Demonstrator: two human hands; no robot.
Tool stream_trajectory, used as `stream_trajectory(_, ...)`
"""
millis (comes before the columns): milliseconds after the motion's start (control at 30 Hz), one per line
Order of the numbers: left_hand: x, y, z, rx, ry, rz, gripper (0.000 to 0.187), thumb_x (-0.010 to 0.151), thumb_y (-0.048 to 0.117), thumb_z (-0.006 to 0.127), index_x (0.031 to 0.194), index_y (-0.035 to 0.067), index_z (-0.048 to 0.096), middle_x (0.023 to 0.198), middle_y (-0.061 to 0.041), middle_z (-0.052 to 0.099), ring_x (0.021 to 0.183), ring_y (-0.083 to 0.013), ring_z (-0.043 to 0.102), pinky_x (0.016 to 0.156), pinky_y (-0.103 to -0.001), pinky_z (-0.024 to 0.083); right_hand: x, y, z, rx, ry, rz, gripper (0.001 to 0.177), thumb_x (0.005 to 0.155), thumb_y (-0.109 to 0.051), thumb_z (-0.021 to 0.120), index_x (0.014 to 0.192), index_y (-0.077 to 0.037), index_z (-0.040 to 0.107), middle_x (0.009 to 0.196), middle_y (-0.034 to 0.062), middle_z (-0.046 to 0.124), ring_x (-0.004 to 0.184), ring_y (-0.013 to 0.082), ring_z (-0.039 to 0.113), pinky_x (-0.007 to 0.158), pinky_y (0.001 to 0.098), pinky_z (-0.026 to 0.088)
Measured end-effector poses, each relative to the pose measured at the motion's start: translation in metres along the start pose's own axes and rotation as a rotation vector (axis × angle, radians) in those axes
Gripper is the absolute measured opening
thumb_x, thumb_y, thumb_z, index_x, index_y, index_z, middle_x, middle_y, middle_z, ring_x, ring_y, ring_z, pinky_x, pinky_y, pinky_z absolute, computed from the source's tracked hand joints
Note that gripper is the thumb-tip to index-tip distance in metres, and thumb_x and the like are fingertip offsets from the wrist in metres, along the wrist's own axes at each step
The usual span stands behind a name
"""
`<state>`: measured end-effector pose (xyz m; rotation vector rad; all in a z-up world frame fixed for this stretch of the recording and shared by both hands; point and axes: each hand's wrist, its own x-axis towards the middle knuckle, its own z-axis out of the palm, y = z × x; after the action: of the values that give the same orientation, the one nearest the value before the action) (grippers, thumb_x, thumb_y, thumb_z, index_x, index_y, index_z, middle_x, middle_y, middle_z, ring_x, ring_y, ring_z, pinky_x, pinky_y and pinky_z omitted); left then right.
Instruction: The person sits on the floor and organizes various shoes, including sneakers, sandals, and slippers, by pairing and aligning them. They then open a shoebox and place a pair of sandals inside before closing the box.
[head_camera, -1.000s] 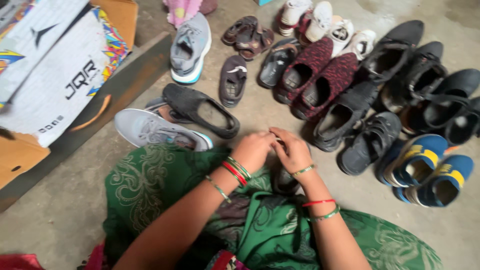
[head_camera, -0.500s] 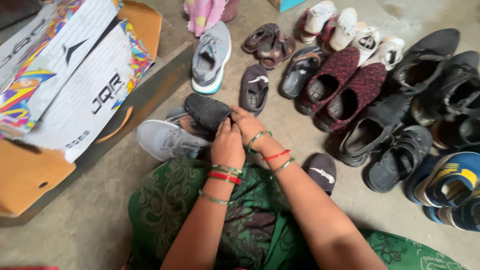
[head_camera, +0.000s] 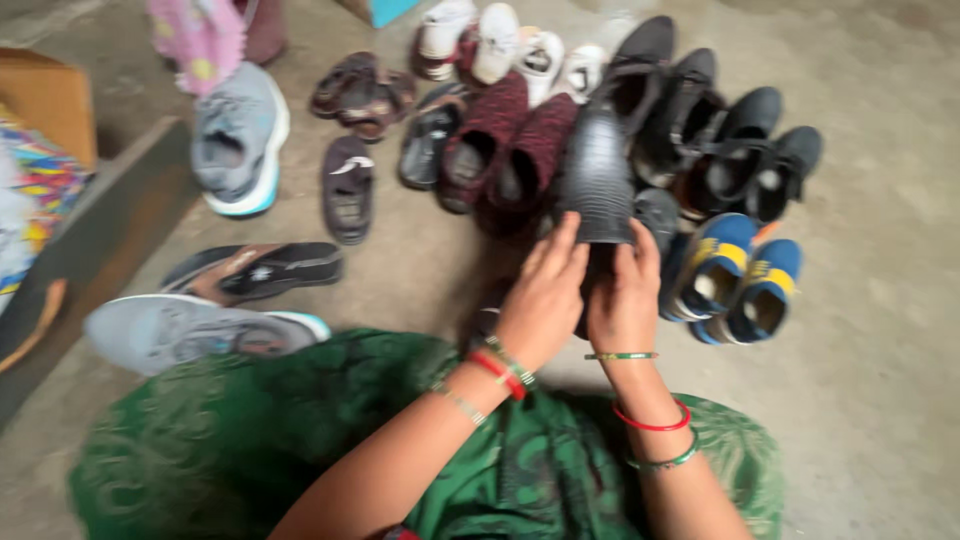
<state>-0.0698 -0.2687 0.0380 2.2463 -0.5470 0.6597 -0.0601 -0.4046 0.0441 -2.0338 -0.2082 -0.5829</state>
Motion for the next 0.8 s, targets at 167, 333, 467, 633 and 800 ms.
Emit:
stream_trajectory(167,0.037,0.010,0.112,-0.064,0.002,0.087,0.044,0.095,0.001,0.049,0.137,-0.011,0.051,0.163,-0.022,0.035,0.143,-0.0419,0.045,0.117,-0.042,0.042,0.017,0.092,-0.032,-0.412,0.170,-0.020,0.046,0.090,0.006,0.052,0.135,0.008,0.056,0.150,0.0306,0.046,0.133,0.0454,0.052,0.114,0.0449,0.043)
stream_trajectory(333,0.047,-0.021,0.177,-0.006,-0.052,0.080,0.040,0.094,0.002,0.050,0.133,-0.009,0.053,0.163,-0.019,0.035,0.144,-0.0387,0.045,0.113,-0.040,0.046,0.024,0.161,-0.016,-0.454,0.183,0.079,0.052,0.090,0.004,0.053,0.141,0.004,0.056,0.157,0.0263,0.043,0.142,0.0453,0.047,0.117,0.0444,0.041)
stream_trajectory(467,0.043,-0.045,0.195,-0.001,-0.134,0.019,0.035,0.094,0.001,0.050,0.128,-0.005,0.055,0.163,-0.017,0.037,0.143,-0.0353,0.047,0.107,-0.039,0.049,0.021,0.194,0.003,-0.452,0.084,0.276,0.049,0.089,-0.003,0.056,0.137,0.005,0.052,0.160,0.0299,0.035,0.138,0.0457,0.044,0.109,0.0452,0.042)
stream_trajectory(633,0.041,-0.046,0.190,0.003,-0.168,0.007,0.036,0.093,0.003,0.053,0.128,-0.004,0.055,0.160,-0.020,0.038,0.140,-0.0371,0.048,0.109,-0.040,0.049,0.022,0.195,0.001,-0.483,0.060,0.226,0.047,0.095,-0.008,0.058,0.140,0.003,0.056,0.159,0.0329,0.037,0.140,0.0483,0.045,0.115,0.0450,0.043)
stream_trajectory(800,0.036,-0.038,0.183,-0.004,-0.119,-0.021,0.047,0.094,0.004,0.052,0.140,-0.004,0.052,0.159,-0.020,0.040,0.141,-0.0359,0.050,0.112,-0.039,0.048,0.024,0.156,-0.005,-0.456,0.046,0.249,0.043,0.091,-0.013,0.065,0.133,-0.004,0.066,0.156,0.0316,0.038,0.135,0.0483,0.048,0.109,0.0465,0.043)
